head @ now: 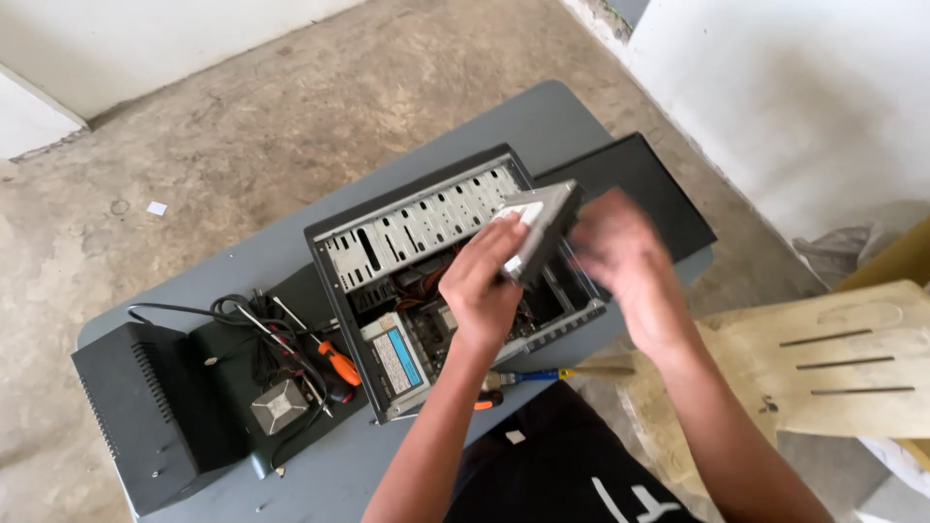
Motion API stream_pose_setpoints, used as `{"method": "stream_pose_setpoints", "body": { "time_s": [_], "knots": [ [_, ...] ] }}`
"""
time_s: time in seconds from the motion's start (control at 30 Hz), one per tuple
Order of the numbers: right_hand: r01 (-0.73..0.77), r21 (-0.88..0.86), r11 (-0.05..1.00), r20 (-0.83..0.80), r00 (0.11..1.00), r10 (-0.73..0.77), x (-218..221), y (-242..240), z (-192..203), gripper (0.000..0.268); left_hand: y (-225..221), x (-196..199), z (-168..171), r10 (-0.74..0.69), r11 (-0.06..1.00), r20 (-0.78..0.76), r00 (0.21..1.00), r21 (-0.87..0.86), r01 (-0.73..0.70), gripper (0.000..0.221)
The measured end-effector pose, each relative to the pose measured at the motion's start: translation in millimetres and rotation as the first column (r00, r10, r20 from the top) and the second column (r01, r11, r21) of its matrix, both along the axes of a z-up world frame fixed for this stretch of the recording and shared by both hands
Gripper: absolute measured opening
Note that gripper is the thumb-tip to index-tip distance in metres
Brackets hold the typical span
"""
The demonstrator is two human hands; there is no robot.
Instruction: Removing a hard drive from a computer case using a screwdriver
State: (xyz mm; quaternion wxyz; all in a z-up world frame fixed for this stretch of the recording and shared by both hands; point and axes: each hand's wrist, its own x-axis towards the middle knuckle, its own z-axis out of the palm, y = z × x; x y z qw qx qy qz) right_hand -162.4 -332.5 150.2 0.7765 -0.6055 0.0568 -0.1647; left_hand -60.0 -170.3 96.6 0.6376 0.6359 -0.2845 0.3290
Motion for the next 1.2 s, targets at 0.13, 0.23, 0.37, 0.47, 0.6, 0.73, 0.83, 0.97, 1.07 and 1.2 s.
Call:
{"method": "stream_pose_setpoints", "body": {
  "time_s": [0.13,0.23,0.37,0.47,0.6,0.73,0.83,0.97,1.07,1.2],
  "knots": [
    [-0.021,0.321,0.947,-0.298,0.947,0.122,12.7,-2.5,-31.4,0.067,2.9,-5.5,-21.0,0.024,0.976,0.25,0.968,0.204,-0.077,0.021],
    [-0.001,0.168,0.986,-0.442,0.894,0.077,25.7,-13.2,-66.0,0.066,20.7,14.9,-35.3,-0.149,0.869,0.226,0.963,0.494,0.019,0.04],
    [0.027,-0.14,0.99,-0.548,0.831,-0.1,21.2,-3.9,-82.7,0.052,68.8,21.6,-38.4,-0.266,0.526,0.0,0.964,0.838,0.145,0.079],
    [-0.027,-0.538,0.842,-0.497,0.817,-0.292,27.2,-4.3,-111.1,0.032,105.9,32.9,-6.6,0.051,0.434,-0.168,0.984,0.891,0.13,0.095],
    [-0.027,-0.695,0.719,-0.437,0.809,-0.392,46.3,-7.9,-169.6,0.011,166.1,86.8,-87.2,0.679,0.213,-0.15,0.719,0.977,0.002,0.105],
    [-0.061,-0.702,0.709,-0.477,0.781,-0.405,62.8,-15.2,-218.9,0.039,183.9,78.8,-100.8,0.665,0.361,-0.371,0.649,0.919,0.156,0.103],
    [-0.019,-0.697,0.717,-0.458,0.781,-0.424,73.3,-8.8,-222.5,0.04,181.3,78.3,-96.7,0.658,0.459,-0.466,0.592,0.871,0.175,0.1],
    [0.091,-0.637,0.766,-0.431,0.781,-0.452,94.2,1.0,-242.5,0.049,182.3,80.7,-102.7,0.659,0.454,-0.435,0.614,0.88,0.137,0.099],
    [0.147,-0.602,0.785,-0.432,0.767,-0.475,101.8,12.2,-247.6,0.051,180.8,77.3,-100.4,0.668,0.444,-0.437,0.602,0.884,0.148,0.099],
    [0.206,-0.583,0.786,-0.392,0.776,-0.495,121.4,12.2,-265.2,0.05,179.5,77.8,-96.8,0.665,0.451,-0.44,0.603,0.881,0.146,0.099]
  ]
}}
